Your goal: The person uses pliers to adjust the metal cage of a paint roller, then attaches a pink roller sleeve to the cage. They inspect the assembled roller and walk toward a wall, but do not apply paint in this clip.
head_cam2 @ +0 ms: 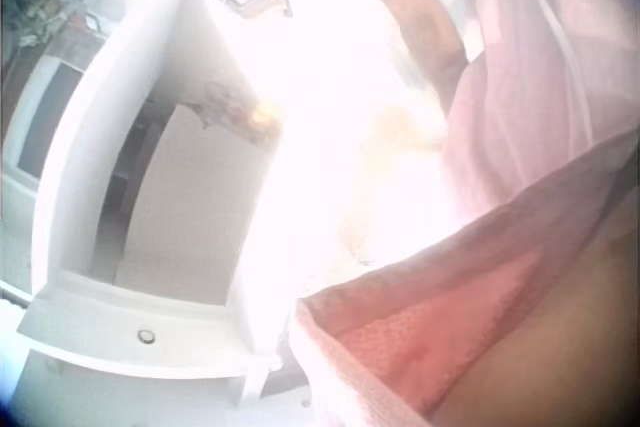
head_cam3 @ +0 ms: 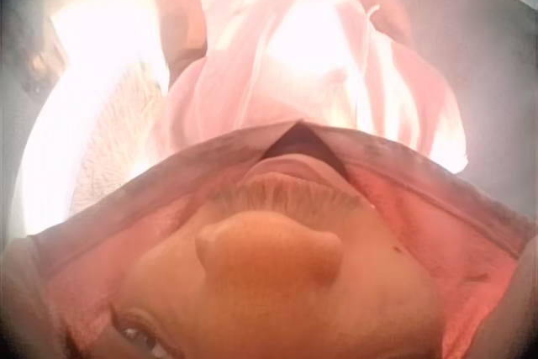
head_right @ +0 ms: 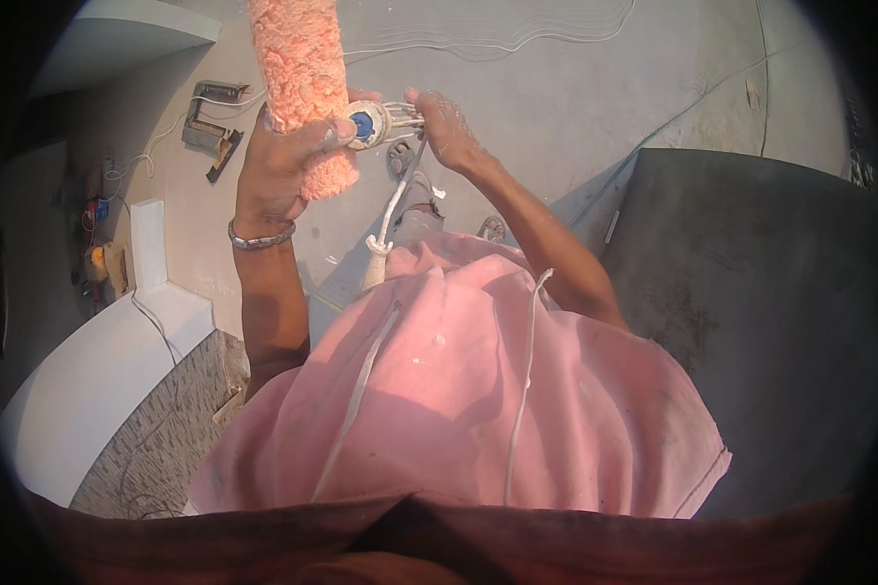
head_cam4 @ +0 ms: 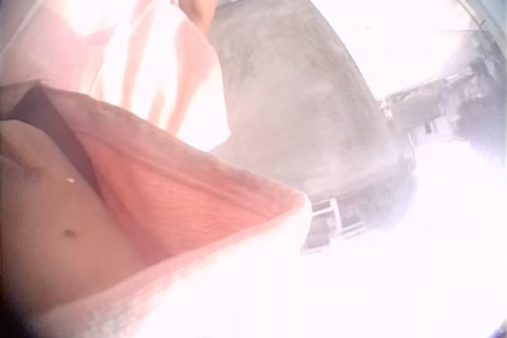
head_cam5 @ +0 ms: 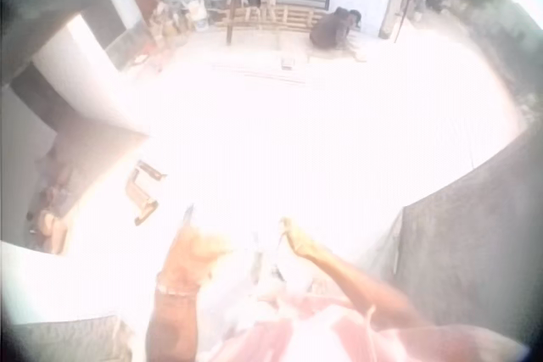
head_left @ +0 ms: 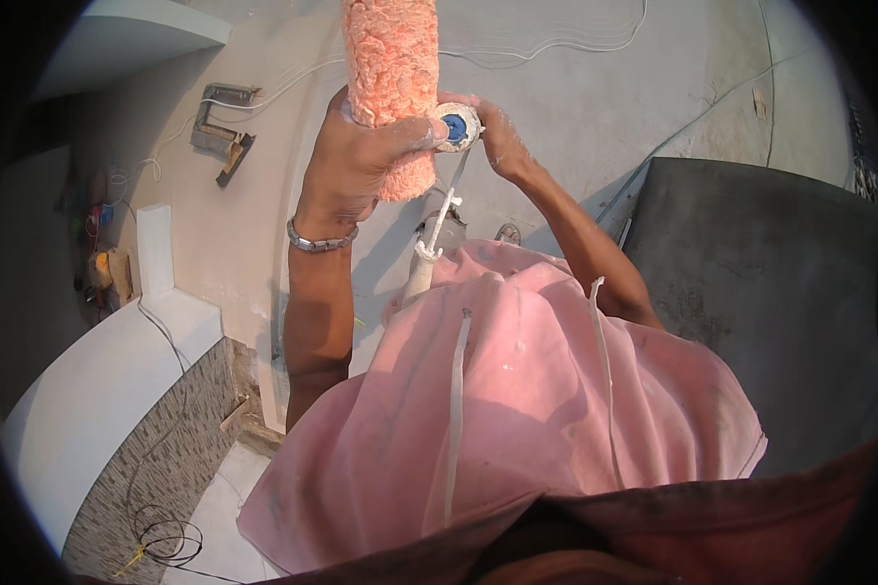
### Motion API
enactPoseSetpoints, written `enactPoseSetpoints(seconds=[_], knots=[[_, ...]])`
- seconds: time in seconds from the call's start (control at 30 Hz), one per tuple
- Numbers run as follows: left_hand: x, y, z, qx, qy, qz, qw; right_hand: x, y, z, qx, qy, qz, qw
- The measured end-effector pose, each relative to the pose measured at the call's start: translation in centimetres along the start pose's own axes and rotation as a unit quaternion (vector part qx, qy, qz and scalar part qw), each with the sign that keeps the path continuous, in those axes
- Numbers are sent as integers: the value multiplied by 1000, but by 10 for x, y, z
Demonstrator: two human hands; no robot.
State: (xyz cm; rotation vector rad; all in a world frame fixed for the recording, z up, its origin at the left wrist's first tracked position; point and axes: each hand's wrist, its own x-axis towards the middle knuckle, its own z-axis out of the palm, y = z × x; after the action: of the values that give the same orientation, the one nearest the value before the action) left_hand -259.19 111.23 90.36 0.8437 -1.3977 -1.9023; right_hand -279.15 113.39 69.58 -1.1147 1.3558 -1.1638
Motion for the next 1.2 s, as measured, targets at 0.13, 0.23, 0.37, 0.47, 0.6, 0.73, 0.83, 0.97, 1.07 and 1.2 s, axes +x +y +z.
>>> enactPoseSetpoints(seconds=[0.13, 0.23, 0.37, 0.47, 0.6, 0.73, 0.83, 0.97, 1.07, 1.2], knots=[[35, 29, -50, 8, 40, 52, 998, 62, -58, 22, -30, 6, 17, 999], [75, 44, -82, 14, 61, 119, 991, 121, -66, 41, 19, 10, 1, 1000], [126, 50, -130, 61, 138, 111, 982, 200, -64, 66, 89, -4, 41, 995], [159, 51, -151, 131, 263, 165, 942, 244, -69, 43, 62, 21, 52, 997], [213, 42, -199, 301, 314, 240, 868, 305, -61, -4, 25, 72, 27, 997], [254, 67, -213, 308, 159, 248, 905, 366, -93, -37, -84, 47, 0, 995], [299, 91, -199, 252, 159, 270, 915, 413, -100, -58, -180, 34, -33, 983], [369, 118, -196, 385, 163, 358, 835, 482, -107, -84, -215, 32, -70, 974], [421, 137, -201, 428, 172, 376, 803, 527, -123, -101, -234, 33, -67, 969], [469, 167, -208, 473, 150, 402, 769, 568, -149, -129, -350, 40, -147, 924]])
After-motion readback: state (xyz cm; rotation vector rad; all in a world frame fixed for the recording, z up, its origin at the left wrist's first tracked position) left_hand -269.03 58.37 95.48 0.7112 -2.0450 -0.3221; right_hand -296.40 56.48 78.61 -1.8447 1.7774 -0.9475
